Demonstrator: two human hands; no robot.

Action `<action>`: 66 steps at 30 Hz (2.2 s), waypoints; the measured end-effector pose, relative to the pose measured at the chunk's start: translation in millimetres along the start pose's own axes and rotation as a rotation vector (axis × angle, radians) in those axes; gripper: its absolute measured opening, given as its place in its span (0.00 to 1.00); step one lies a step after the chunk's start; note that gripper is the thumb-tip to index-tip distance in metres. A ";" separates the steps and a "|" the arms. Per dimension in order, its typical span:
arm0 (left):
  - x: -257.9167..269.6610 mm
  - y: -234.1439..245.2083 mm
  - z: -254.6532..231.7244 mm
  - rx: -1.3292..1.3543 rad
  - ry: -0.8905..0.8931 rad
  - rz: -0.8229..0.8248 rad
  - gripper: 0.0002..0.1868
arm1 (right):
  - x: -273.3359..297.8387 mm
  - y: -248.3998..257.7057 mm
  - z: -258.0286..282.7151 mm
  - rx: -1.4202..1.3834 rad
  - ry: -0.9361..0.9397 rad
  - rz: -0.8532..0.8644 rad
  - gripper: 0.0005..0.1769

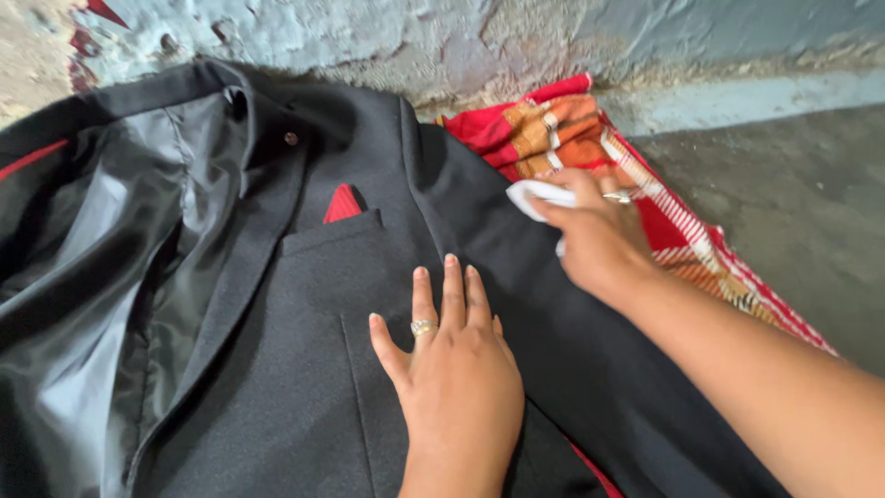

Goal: The person wipes a black blazer with a white cloth, cleaning the front, sleeves, and collar. The person then buttons the blazer and places it on a hanger.

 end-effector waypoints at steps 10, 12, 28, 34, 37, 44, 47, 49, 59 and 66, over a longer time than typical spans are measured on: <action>3.6 2.4 3.0 0.105 0.005 -0.092 0.31 | 26.6 60.8 50.5 -0.298 0.024 -0.069 0.33; 3.3 -3.4 4.4 0.106 0.002 -0.009 0.31 | 42.9 52.3 103.9 -0.301 0.115 -0.039 0.30; 0.7 10.4 2.6 0.065 -0.002 -0.011 0.33 | 99.9 73.2 -26.9 0.196 -0.309 0.064 0.33; 5.1 16.8 -2.6 0.265 -0.119 -0.022 0.27 | 74.9 93.3 66.4 -0.153 -0.093 -0.116 0.35; 7.3 11.6 -9.8 0.252 -0.174 0.028 0.29 | 61.8 71.0 111.8 -0.155 -0.111 0.049 0.35; 6.5 -3.2 -11.7 0.072 -0.092 0.066 0.34 | 146.6 57.2 27.4 0.075 -0.270 0.174 0.39; 10.0 -6.9 -11.9 0.032 -0.073 0.106 0.34 | 232.3 59.7 -38.8 0.291 -0.402 0.324 0.37; 9.6 -0.2 -16.1 -0.022 -0.084 0.081 0.35 | 276.2 83.6 -60.3 0.429 -0.330 0.242 0.37; 111.7 10.1 -113.0 0.066 -0.247 0.150 0.34 | 220.8 96.3 24.6 -0.020 -0.572 0.520 0.32; 142.4 2.7 -104.7 0.013 -0.284 0.003 0.31 | 252.7 132.6 23.0 0.244 -0.440 0.596 0.32</action>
Point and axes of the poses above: each hand's wrist, its own x-axis away from the middle knuckle, its own y-axis out of the back of the hand, z = x × y, the point moved 8 cm from there along -x, towards the middle knuckle, and after that the axes turned 2 degrees about y, right-handed, at the moved point
